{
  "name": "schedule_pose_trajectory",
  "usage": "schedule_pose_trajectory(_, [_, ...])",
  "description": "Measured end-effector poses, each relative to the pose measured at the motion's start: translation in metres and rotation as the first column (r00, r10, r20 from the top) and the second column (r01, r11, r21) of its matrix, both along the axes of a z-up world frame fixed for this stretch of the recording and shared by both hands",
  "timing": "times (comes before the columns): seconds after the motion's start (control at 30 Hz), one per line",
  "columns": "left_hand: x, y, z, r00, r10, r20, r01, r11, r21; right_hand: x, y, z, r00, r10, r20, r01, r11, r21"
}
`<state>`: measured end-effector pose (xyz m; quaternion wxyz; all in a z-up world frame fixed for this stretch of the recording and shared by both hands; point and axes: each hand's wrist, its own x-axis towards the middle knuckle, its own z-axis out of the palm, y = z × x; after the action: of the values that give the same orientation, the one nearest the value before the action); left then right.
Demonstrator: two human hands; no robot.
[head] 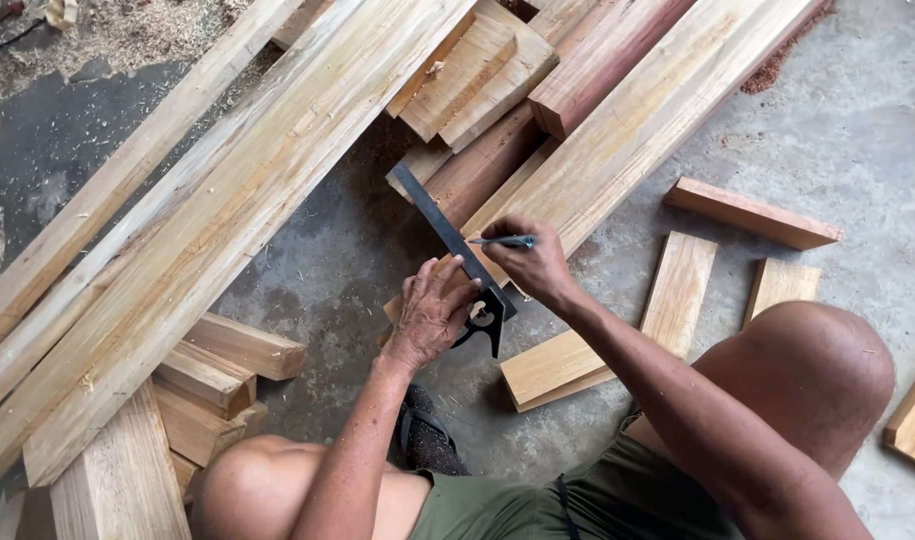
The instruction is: Marking wood pieces for measurements using a combination square and a pen.
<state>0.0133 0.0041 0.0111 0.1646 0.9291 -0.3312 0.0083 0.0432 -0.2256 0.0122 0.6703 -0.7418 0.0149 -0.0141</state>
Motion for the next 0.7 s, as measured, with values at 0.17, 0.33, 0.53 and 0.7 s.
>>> schedule_pose_trajectory(0.17, [0.000, 0.000, -0.003, 1.000, 0.002, 0.011, -0.002, 1.000, -0.010, 0.013, 0.008, 0.004, 0.998, 0.042, 0.040, -0.035, 0.983, -0.180])
schedule_pose_trajectory(0.33, [0.000, 0.002, -0.007, 1.000, -0.002, 0.011, 0.002, 1.000, -0.012, 0.015, 0.011, 0.003, 0.996, 0.077, 0.040, -0.067, 0.976, -0.208])
schedule_pose_trajectory(0.53, [0.002, 0.002, -0.010, 1.000, -0.005, 0.017, 0.006, 0.999, -0.031, 0.013, 0.005, 0.012, 0.978, 0.177, 0.106, -0.129, 0.926, -0.356])
schedule_pose_trajectory(0.7, [0.000, 0.001, -0.009, 1.000, 0.007, -0.002, -0.007, 1.000, -0.003, 0.007, -0.001, 0.020, 0.982, 0.181, 0.059, -0.142, 0.903, -0.406])
